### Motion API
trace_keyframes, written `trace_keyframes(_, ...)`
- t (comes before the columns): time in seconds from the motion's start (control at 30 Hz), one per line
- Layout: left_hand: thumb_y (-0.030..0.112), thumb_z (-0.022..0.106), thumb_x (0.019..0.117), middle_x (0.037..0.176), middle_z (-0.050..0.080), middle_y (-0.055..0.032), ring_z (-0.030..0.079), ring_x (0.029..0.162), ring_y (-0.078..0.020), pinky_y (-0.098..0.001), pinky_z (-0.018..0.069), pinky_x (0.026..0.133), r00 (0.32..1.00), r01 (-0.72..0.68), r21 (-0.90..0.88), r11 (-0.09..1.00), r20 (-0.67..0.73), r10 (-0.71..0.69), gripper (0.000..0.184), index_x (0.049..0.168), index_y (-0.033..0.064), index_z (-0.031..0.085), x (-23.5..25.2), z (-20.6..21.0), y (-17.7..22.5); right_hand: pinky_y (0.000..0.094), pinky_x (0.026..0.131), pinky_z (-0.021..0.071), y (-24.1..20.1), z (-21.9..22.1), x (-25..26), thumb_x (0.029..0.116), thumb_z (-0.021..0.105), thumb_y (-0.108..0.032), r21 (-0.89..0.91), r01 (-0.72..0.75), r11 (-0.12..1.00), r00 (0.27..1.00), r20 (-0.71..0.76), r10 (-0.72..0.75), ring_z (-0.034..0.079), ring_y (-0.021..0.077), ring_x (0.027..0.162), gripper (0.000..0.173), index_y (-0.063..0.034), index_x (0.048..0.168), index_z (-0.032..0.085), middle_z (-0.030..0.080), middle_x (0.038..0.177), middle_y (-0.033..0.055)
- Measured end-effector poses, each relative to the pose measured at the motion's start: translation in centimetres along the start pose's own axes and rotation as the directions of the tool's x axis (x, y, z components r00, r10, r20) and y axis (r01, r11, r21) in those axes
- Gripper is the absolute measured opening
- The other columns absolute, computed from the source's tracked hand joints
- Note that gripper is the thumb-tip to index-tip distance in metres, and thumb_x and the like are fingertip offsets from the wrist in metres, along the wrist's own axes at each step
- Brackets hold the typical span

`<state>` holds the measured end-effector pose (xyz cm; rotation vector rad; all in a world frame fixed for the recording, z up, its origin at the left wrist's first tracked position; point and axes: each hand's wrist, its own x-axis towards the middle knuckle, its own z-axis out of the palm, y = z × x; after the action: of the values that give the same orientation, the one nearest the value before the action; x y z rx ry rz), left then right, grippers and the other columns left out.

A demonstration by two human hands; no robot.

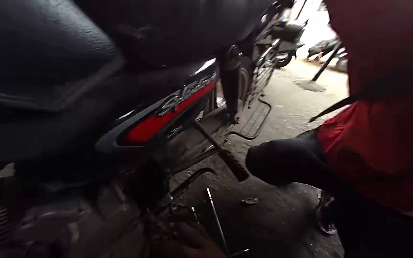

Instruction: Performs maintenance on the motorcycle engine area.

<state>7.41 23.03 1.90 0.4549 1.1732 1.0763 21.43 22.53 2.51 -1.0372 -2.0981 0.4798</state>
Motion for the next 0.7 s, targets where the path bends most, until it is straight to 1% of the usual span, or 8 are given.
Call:
trace_keyframes(0.1,0.006,0.043,0.1055,0.104,0.068,-0.0032,0.068,0.088,-0.0126,-0.0320,0.0592,0.076,0.999,0.020,-0.073,0.997,0.039,-0.017,0.026,0.129,0.0041,0.055,-0.6,0.2,0.3,0.0470,0.117,0.0387,0.5,-1.2,0.5,0.0913,0.070,-0.011,0.061,0.098,0.993,0.993,0.060,-0.102,0.055,0.0266,0.135,0.010,-0.0091,0.097,0.078,0.070,0.131,0.0059)
trace_keyframes(0.17,0.006,0.044,0.1056,0.098,0.069,-0.0036,0.067,0.076,-0.0108,-0.0284,0.0578,0.066,0.996,0.058,-0.095,0.994,-0.058,-0.063,0.027,0.130,0.0044,0.055,-0.8,0.8,1.2,0.0487,0.115,0.0410,0.9,-1.3,0.6,0.0855,0.078,-0.013,0.385,0.023,0.922,0.999,0.019,-0.032,0.055,0.0287,0.134,0.007,-0.0057,0.087,0.078,0.069,0.130,0.0126)
trace_keyframes(0.23,0.012,0.045,0.1087,0.080,0.062,-0.0011,0.055,0.054,-0.0049,-0.0194,0.0477,0.047,0.979,0.080,-0.055,0.995,-0.184,-0.089,0.023,0.129,0.0058,0.054,0.1,0.0,2.6,0.0440,0.113,0.0481,0.6,-1.8,0.9,0.0906,0.075,-0.011,0.829,-0.107,0.548,0.988,0.028,0.151,0.057,0.0266,0.134,0.008,-0.0073,0.097,0.079,0.065,0.138,0.0145)
trace_keyframes(0.33,0.019,0.048,0.1091,0.087,0.067,-0.0042,0.052,0.051,-0.0050,-0.0179,0.0423,0.042,0.971,0.118,0.022,0.993,-0.213,-0.111,0.024,0.129,0.0066,0.056,0.5,-1.2,4.2,0.0421,0.101,0.0523,1.0,-3.7,1.8,0.0915,0.070,-0.042,0.946,-0.277,-0.167,0.906,0.315,0.282,0.061,0.0257,0.127,0.048,-0.0116,0.129,0.072,0.059,0.146,0.0119)
trace_keyframes(0.47,0.023,0.034,0.1121,0.091,0.070,-0.0064,0.060,0.053,-0.0073,-0.0194,0.0470,0.041,0.986,0.120,-0.058,0.991,-0.107,-0.126,0.027,0.122,0.0063,0.053,-0.7,0.0,4.3,0.0399,0.091,0.0536,2.6,-3.8,1.6,0.0966,0.038,-0.052,0.830,-0.273,-0.486,0.807,0.472,0.354,0.065,0.0247,0.116,0.066,-0.0115,0.145,0.058,0.059,0.145,0.0126)
trace_keyframes(0.6,0.021,0.028,0.1118,0.092,0.071,-0.0083,0.068,0.064,-0.0136,-0.0273,0.0581,0.053,0.990,-0.026,-0.110,0.994,-0.140,0.011,0.031,0.124,0.0036,0.052,-1.3,0.6,5.0,0.0394,0.085,0.0550,1.7,-3.3,1.8,0.0964,0.034,-0.061,0.822,-0.344,-0.454,0.820,0.498,0.282,0.067,0.0241,0.106,0.072,-0.0138,0.145,0.057,0.064,0.138,0.0136)
trace_keyframes(0.63,0.020,0.028,0.1114,0.094,0.071,-0.0085,0.070,0.072,-0.0146,-0.0291,0.0603,0.061,0.988,-0.072,-0.113,0.991,-0.147,0.055,0.033,0.125,0.0025,0.053,-1.3,0.6,4.9,0.0373,0.082,0.0565,1.3,-3.2,1.7,0.0997,0.038,-0.057,0.880,-0.385,-0.277,0.836,0.460,0.300,0.069,0.0230,0.102,0.068,-0.0103,0.146,0.056,0.066,0.134,0.0153)
trace_keyframes(0.7,0.024,0.022,0.1110,0.104,0.072,-0.0079,0.072,0.092,-0.0171,-0.0339,0.0610,0.079,0.992,-0.106,-0.146,0.984,-0.088,0.094,0.041,0.128,0.0030,0.053,-1.3,0.3,4.1,0.0340,0.078,0.0596,0.3,-2.9,1.4,0.1068,0.048,-0.036,0.727,-0.464,0.505,0.885,0.352,0.306,0.071,0.0174,0.092,0.052,0.0002,0.142,0.056,0.072,0.119,0.0135)
